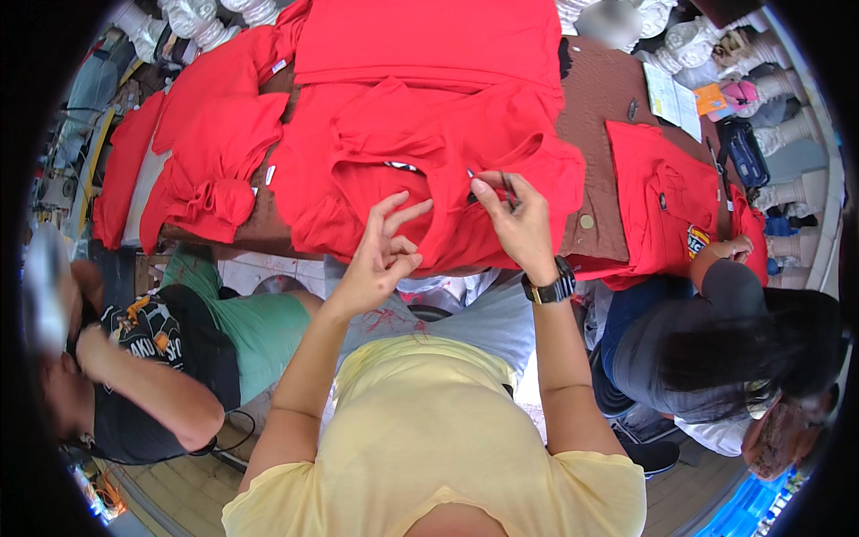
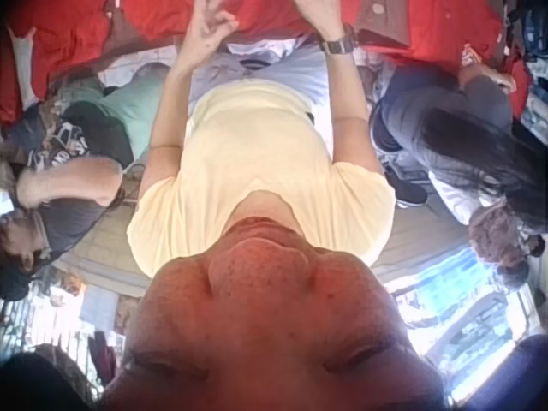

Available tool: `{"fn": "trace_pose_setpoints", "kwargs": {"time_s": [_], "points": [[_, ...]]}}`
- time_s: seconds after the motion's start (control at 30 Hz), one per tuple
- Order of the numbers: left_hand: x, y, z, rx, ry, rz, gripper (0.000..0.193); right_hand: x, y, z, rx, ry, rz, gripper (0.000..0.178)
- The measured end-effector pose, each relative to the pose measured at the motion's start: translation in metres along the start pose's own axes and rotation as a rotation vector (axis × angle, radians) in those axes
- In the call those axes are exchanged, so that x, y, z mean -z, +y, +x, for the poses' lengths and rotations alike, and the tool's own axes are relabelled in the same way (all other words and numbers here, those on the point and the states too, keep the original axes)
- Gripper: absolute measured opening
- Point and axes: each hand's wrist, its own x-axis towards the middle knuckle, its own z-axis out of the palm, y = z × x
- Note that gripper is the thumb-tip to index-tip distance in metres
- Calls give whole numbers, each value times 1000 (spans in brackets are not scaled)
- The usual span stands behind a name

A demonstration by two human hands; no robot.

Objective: The person trims excess threads from red t-shirts using small snips while working at a table with other people.

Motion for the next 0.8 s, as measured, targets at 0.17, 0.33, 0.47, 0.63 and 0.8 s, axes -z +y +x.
{"fn": "trace_pose_setpoints", "kwargs": {"time_s": [0.17,0.33,0.47,0.63,0.8], "points": [[14,-14,-9,59,60,6,71,-25,25,-1,-8,-123,124,30],[-3,-10,6,0,41,-46,70,-28,8,-13,-65,-192,266,31],[-20,-2,13,-96,25,-44,61,-27,-3,-19,-39,-95,326,31],[24,13,32,-356,669,883,54,3,-20,-23,49,-2,386,33],[98,-7,60,-172,733,957,66,27,-25,-14,-31,4,100,23]]}}
